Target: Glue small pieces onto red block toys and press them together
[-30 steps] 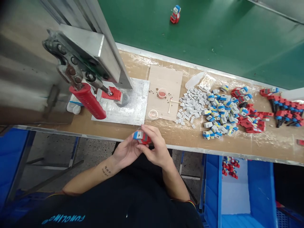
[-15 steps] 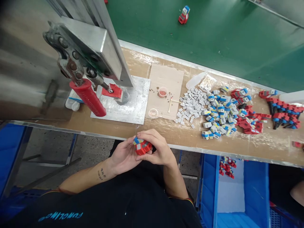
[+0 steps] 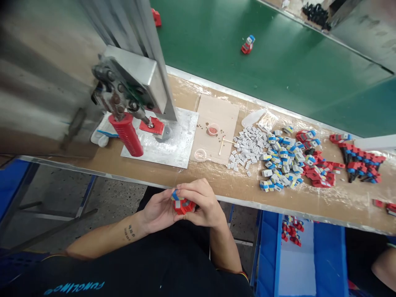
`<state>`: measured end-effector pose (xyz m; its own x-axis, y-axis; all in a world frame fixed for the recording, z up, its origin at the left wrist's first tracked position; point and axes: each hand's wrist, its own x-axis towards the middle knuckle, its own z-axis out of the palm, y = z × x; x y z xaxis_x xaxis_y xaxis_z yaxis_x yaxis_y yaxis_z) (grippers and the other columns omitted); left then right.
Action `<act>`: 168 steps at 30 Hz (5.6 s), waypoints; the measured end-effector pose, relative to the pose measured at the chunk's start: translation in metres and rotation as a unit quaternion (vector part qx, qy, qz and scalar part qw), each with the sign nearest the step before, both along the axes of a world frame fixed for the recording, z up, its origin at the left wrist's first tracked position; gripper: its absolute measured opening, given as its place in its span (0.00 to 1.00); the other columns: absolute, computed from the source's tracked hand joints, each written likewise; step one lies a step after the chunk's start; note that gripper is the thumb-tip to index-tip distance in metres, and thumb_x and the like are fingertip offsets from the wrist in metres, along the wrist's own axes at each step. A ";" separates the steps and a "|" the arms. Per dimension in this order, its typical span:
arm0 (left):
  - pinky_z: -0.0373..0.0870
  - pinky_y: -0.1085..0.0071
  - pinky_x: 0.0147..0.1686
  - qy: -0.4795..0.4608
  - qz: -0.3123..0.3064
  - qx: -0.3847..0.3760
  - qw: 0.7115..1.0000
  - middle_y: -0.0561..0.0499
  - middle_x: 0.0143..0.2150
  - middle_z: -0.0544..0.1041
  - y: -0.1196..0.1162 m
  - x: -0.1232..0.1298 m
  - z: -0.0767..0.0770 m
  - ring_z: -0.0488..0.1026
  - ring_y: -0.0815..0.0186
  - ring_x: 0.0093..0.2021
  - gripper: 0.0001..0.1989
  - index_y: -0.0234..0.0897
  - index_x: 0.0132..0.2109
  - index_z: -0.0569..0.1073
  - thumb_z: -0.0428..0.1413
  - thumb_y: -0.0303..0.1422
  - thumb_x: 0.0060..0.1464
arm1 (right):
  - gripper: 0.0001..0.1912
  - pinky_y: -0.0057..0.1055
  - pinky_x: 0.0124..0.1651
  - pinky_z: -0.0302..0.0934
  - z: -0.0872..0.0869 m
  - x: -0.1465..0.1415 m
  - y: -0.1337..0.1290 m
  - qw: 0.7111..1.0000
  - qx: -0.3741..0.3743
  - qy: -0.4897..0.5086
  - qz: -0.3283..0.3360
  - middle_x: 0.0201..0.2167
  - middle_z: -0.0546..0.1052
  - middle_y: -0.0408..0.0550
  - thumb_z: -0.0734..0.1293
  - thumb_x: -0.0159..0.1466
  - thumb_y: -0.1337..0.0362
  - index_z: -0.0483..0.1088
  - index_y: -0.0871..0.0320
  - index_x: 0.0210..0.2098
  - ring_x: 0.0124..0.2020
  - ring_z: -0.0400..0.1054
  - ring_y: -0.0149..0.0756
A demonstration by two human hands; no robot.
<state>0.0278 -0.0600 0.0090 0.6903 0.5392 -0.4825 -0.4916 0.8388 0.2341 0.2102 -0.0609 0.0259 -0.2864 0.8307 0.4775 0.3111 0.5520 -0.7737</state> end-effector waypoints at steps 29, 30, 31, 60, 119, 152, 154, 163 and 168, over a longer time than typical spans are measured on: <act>0.80 0.75 0.43 0.063 0.360 0.214 0.906 0.54 0.40 0.86 0.038 -0.108 -0.029 0.85 0.67 0.40 0.33 0.44 0.51 0.75 0.80 0.46 0.44 | 0.11 0.50 0.64 0.71 -0.002 -0.089 0.062 0.998 -0.050 0.017 -0.030 0.63 0.74 0.55 0.69 0.74 0.59 0.68 0.48 0.54 0.62 0.74 0.45; 0.80 0.74 0.43 0.072 0.356 0.244 0.899 0.54 0.40 0.86 0.042 -0.109 -0.027 0.85 0.67 0.40 0.33 0.44 0.53 0.75 0.80 0.46 0.44 | 0.12 0.52 0.66 0.70 -0.001 -0.088 0.064 0.999 -0.041 0.006 -0.020 0.65 0.72 0.55 0.69 0.73 0.60 0.69 0.47 0.55 0.63 0.74 0.45; 0.80 0.73 0.43 0.083 0.352 0.278 0.890 0.54 0.40 0.86 0.047 -0.111 -0.026 0.85 0.66 0.39 0.34 0.44 0.54 0.74 0.80 0.45 0.44 | 0.13 0.53 0.67 0.69 0.000 -0.087 0.065 0.999 -0.031 -0.003 -0.016 0.66 0.71 0.54 0.69 0.73 0.61 0.70 0.46 0.56 0.63 0.73 0.45; 0.74 0.52 0.67 0.240 0.004 0.708 0.664 0.38 0.66 0.79 0.185 -0.106 0.004 0.77 0.47 0.67 0.34 0.42 0.59 0.83 0.76 0.28 0.42 | 0.33 0.39 0.49 0.74 0.190 -0.074 0.137 0.989 0.123 -0.015 -0.076 0.74 0.66 0.49 0.67 0.70 0.36 0.65 0.43 0.68 0.57 0.78 0.43; 0.84 0.61 0.52 0.140 -0.083 0.693 0.703 0.44 0.51 0.87 0.082 -0.065 0.036 0.86 0.52 0.48 0.42 0.48 0.67 0.78 0.79 0.36 0.45 | 0.35 0.43 0.35 0.75 0.048 -0.025 -0.004 0.955 0.141 -0.117 -0.235 0.37 0.72 0.47 0.82 0.59 0.44 0.73 0.45 0.61 0.36 0.71 0.43; 0.81 0.61 0.57 0.120 -0.131 0.687 0.705 0.43 0.60 0.83 0.066 -0.069 0.025 0.84 0.54 0.54 0.45 0.50 0.76 0.64 0.73 0.41 0.57 | 0.28 0.43 0.44 0.79 0.056 -0.032 0.001 0.985 0.122 -0.044 -0.112 0.44 0.87 0.51 0.82 0.63 0.57 0.75 0.51 0.60 0.42 0.83 0.46; 0.82 0.60 0.57 0.116 -0.126 0.686 0.707 0.43 0.59 0.84 0.066 -0.068 0.025 0.84 0.54 0.54 0.43 0.49 0.75 0.66 0.73 0.40 0.57 | 0.30 0.43 0.43 0.79 0.055 -0.033 0.001 0.987 0.114 -0.037 -0.104 0.44 0.87 0.51 0.82 0.62 0.56 0.75 0.51 0.61 0.41 0.82 0.46; 0.86 0.67 0.49 0.194 0.065 0.596 0.777 0.41 0.59 0.86 0.083 -0.110 0.016 0.87 0.53 0.53 0.40 0.48 0.68 0.76 0.78 0.34 0.49 | 0.28 0.44 0.41 0.77 0.056 0.025 0.024 0.980 0.018 -0.022 -0.197 0.43 0.86 0.50 0.74 0.65 0.37 0.79 0.49 0.53 0.39 0.82 0.48; 0.87 0.66 0.46 0.242 0.188 0.536 0.787 0.41 0.51 0.88 0.098 -0.119 -0.006 0.89 0.52 0.47 0.40 0.42 0.60 0.82 0.82 0.39 0.39 | 0.24 0.45 0.49 0.74 0.070 0.038 0.102 0.950 -0.117 -0.221 -0.186 0.43 0.86 0.50 0.78 0.60 0.48 0.79 0.53 0.51 0.41 0.80 0.47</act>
